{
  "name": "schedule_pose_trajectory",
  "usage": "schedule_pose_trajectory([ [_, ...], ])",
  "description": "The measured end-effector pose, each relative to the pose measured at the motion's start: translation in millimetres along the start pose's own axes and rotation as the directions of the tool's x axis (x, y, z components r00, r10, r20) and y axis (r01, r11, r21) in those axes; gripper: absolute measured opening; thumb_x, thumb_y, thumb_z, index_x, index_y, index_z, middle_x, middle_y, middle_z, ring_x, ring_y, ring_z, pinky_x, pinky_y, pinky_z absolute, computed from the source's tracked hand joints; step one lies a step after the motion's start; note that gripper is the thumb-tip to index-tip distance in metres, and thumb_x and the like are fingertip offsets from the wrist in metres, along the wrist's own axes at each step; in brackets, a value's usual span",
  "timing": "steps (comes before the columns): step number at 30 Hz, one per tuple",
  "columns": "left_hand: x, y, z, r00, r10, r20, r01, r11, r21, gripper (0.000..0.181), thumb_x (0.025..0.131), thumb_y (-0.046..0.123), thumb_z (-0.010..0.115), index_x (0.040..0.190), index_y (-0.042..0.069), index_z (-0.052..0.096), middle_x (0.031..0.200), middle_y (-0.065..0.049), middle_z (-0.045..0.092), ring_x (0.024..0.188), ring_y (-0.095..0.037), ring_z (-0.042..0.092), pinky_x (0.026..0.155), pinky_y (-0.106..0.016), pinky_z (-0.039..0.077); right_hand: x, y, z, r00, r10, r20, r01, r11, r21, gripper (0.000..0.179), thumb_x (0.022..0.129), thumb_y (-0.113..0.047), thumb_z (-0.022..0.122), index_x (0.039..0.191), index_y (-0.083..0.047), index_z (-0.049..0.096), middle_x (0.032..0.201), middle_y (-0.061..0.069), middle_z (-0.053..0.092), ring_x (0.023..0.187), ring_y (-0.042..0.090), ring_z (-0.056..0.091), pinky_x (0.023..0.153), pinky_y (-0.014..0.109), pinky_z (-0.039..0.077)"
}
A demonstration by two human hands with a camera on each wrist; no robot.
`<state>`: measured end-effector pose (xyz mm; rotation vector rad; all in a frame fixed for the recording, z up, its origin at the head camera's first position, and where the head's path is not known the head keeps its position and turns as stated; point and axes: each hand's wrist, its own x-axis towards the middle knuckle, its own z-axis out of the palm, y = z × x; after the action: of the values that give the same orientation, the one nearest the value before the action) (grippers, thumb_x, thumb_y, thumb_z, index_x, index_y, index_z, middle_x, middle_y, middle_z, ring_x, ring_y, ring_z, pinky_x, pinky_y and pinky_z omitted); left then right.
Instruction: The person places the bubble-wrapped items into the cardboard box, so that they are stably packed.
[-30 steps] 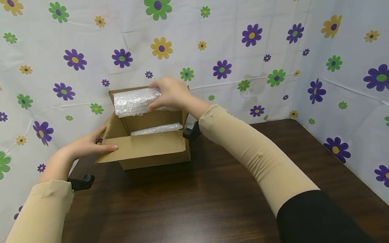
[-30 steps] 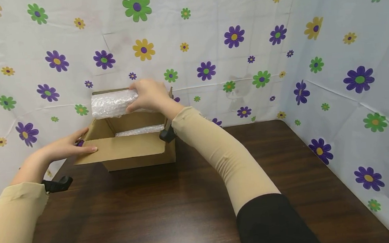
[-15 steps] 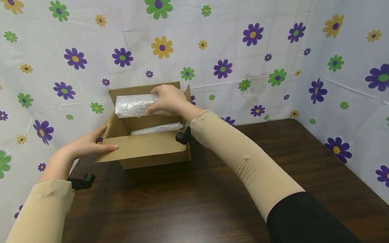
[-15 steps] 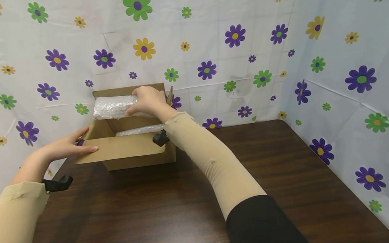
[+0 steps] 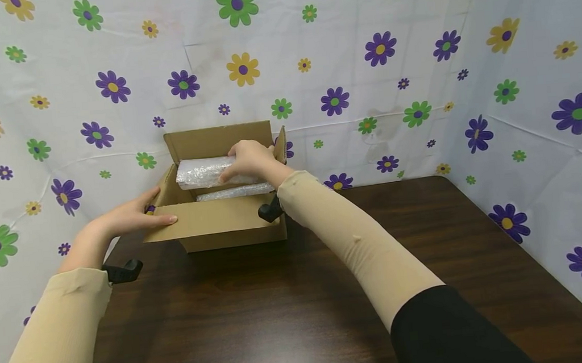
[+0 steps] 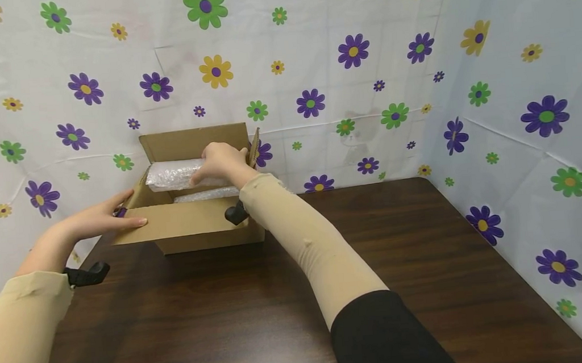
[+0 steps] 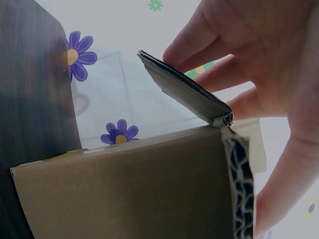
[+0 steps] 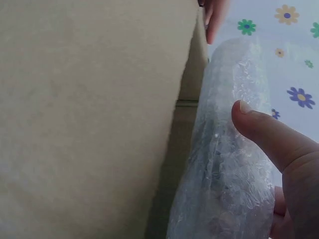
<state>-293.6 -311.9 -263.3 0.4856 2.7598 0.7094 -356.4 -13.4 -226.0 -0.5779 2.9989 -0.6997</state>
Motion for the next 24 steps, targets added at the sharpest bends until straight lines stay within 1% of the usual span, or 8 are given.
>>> schedule_pose_trajectory([
  [7, -2.5, 2.2, 0.8, 1.0, -0.006, 0.001, 0.006, 1.0, 0.008, 0.104, 0.091, 0.044, 0.063, 0.153, -0.003, -0.006, 0.152, -0.038, 0.007, 0.135, -0.057, 0.015, 0.104, -0.069, 0.021, -1.6, 2.8, 7.7, 0.998, 0.026, 0.059, -0.029, 0.998, 0.053, 0.07, 0.074, -0.055, 0.079, 0.132, -0.019, 0.061, 0.136, -0.005, 0.056, 0.126, 0.018, 0.048, 0.107, 0.068, 0.011],
  [10, -2.8, 3.7, 1.1, 1.0, -0.006, 0.001, 0.006, 1.0, 0.005, 0.104, 0.091, 0.044, 0.064, 0.153, -0.003, -0.006, 0.152, -0.038, 0.007, 0.136, -0.057, 0.014, 0.104, -0.069, 0.02, -2.6, 4.0, 9.8, 0.996, 0.034, 0.082, -0.039, 0.998, 0.057, 0.067, 0.075, -0.053, 0.079, 0.13, -0.018, 0.062, 0.135, -0.004, 0.057, 0.126, 0.019, 0.048, 0.108, 0.069, 0.009],
  [12, -3.1, 4.4, 1.1, 1.0, -0.007, 0.0, 0.007, 1.0, 0.003, 0.104, 0.091, 0.044, 0.064, 0.153, -0.003, -0.006, 0.152, -0.038, 0.007, 0.136, -0.057, 0.013, 0.104, -0.069, 0.02, -2.9, 4.9, 11.5, 0.995, 0.032, 0.096, -0.038, 0.997, 0.06, 0.064, 0.076, -0.052, 0.078, 0.127, -0.017, 0.064, 0.132, -0.004, 0.059, 0.124, 0.018, 0.049, 0.108, 0.069, 0.009],
  [17, -3.3, 5.1, 0.7, 1.0, -0.007, -0.003, 0.007, 1.0, 0.003, 0.104, 0.091, 0.044, 0.064, 0.153, -0.003, -0.005, 0.153, -0.037, 0.006, 0.137, -0.056, 0.013, 0.104, -0.069, 0.019, -4.1, 5.7, 15.0, 0.993, 0.015, 0.117, -0.023, 0.997, 0.067, 0.053, 0.077, -0.051, 0.078, 0.114, -0.015, 0.068, 0.119, -0.004, 0.064, 0.115, 0.016, 0.054, 0.107, 0.071, 0.007],
  [19, -3.1, 5.0, 0.6, 1.0, -0.006, -0.004, 0.006, 1.0, 0.006, 0.104, 0.091, 0.044, 0.064, 0.153, -0.003, -0.005, 0.153, -0.037, 0.007, 0.137, -0.056, 0.013, 0.104, -0.069, 0.019, -4.7, 5.5, 15.5, 0.991, 0.019, 0.13, -0.028, 0.998, 0.064, 0.052, 0.077, -0.051, 0.078, 0.112, -0.015, 0.068, 0.116, -0.004, 0.064, 0.112, 0.016, 0.054, 0.107, 0.071, 0.007],
  [22, -2.8, 5.1, 0.2, 1.0, -0.006, -0.004, 0.006, 1.0, 0.009, 0.105, 0.091, 0.044, 0.064, 0.153, -0.002, -0.006, 0.153, -0.037, 0.007, 0.136, -0.056, 0.013, 0.104, -0.069, 0.019, -5.4, 5.8, 16.2, 0.988, 0.027, 0.149, -0.034, 0.998, 0.05, 0.052, 0.078, -0.052, 0.076, 0.114, -0.015, 0.069, 0.117, -0.004, 0.064, 0.114, 0.017, 0.054, 0.107, 0.07, 0.006],
  [24, -2.5, 5.4, -0.2, 1.0, -0.004, -0.002, 0.004, 1.0, 0.002, 0.105, 0.091, 0.043, 0.065, 0.153, -0.002, -0.006, 0.153, -0.037, 0.006, 0.137, -0.056, 0.012, 0.104, -0.069, 0.019, -5.5, 6.5, 16.2, 0.989, 0.03, 0.145, -0.038, 0.998, 0.048, 0.051, 0.081, -0.053, 0.074, 0.115, -0.016, 0.069, 0.118, -0.004, 0.064, 0.116, 0.018, 0.054, 0.107, 0.07, 0.007],
])
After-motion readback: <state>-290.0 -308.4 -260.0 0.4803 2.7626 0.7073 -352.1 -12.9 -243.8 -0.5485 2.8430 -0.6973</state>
